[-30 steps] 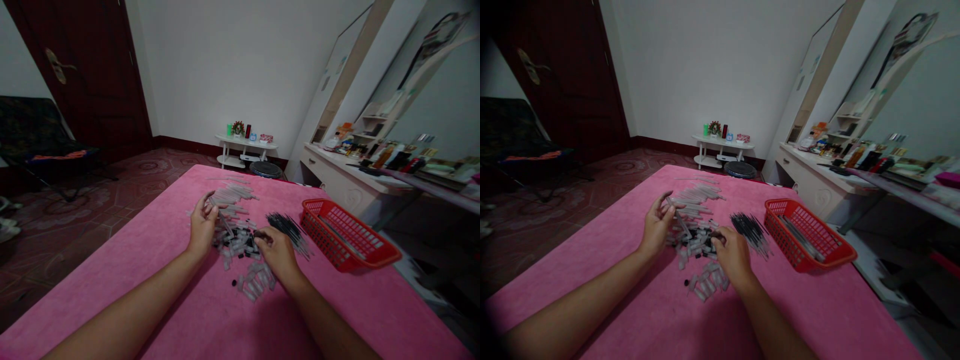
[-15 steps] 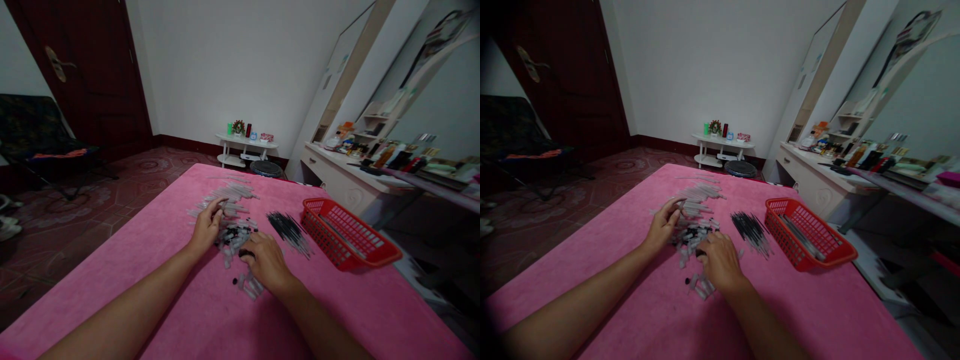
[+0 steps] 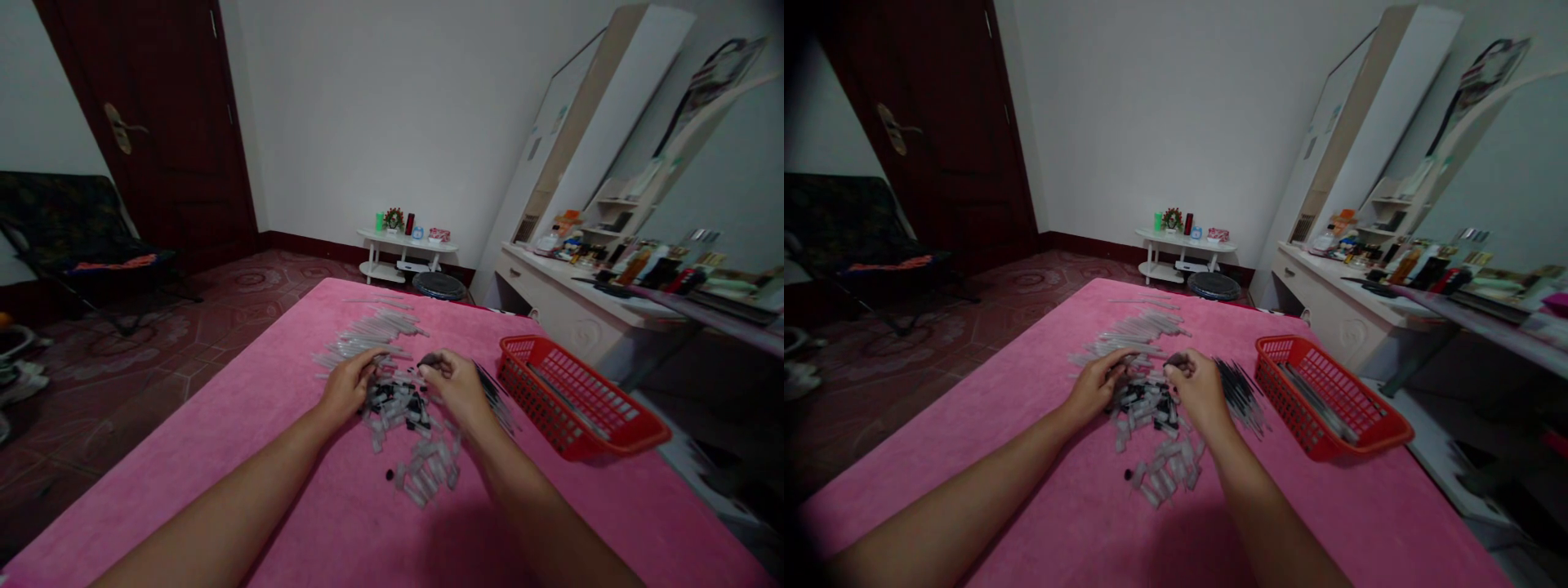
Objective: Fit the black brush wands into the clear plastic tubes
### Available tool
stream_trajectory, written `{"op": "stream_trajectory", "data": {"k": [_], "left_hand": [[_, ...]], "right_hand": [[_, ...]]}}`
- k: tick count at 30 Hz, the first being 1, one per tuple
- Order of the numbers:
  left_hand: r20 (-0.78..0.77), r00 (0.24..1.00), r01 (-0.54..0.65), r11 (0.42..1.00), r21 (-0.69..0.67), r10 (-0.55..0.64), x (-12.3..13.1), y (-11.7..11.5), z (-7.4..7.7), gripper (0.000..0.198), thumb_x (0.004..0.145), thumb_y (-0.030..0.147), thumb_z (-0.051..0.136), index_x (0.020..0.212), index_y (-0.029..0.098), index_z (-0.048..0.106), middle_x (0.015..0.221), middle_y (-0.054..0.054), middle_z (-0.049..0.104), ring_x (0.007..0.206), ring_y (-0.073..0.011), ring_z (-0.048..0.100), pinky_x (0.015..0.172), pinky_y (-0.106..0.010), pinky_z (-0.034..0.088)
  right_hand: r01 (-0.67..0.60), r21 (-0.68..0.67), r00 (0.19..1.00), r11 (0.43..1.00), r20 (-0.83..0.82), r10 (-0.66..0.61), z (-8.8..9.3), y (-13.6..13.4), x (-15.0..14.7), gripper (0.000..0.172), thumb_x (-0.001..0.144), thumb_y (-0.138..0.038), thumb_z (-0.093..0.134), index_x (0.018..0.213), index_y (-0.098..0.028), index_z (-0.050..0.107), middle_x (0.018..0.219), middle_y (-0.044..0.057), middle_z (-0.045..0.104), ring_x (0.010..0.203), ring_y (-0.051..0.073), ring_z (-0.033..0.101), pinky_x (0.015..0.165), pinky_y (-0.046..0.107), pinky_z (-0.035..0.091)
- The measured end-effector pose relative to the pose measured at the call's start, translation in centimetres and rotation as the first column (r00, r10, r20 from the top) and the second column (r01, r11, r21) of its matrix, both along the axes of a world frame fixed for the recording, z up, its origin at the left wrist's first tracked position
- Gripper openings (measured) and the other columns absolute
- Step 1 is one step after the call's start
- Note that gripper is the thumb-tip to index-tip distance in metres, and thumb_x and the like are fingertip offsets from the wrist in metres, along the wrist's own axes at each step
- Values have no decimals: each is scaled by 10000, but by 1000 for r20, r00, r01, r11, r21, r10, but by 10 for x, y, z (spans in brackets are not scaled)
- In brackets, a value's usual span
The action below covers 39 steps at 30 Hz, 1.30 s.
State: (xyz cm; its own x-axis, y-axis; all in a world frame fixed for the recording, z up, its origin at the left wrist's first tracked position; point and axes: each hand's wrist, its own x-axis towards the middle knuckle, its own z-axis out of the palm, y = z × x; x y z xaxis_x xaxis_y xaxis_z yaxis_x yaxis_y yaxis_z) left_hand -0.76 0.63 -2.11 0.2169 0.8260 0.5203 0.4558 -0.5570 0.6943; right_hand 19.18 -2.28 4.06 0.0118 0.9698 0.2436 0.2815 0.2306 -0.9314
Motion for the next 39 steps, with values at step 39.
{"op": "stream_trajectory", "data": {"k": [39], "left_hand": [[-43, 998, 54, 998, 16, -54, 45, 23, 11, 306, 805, 96, 512, 1046, 212, 659, 1023, -36, 702, 966, -181, 636, 874, -296, 482]], "right_hand": [[111, 149, 994, 983, -8, -111, -22, 38, 11, 161, 624, -206, 573, 745, -152, 666, 734, 56, 687, 685, 180, 625, 673, 291, 477]]}}
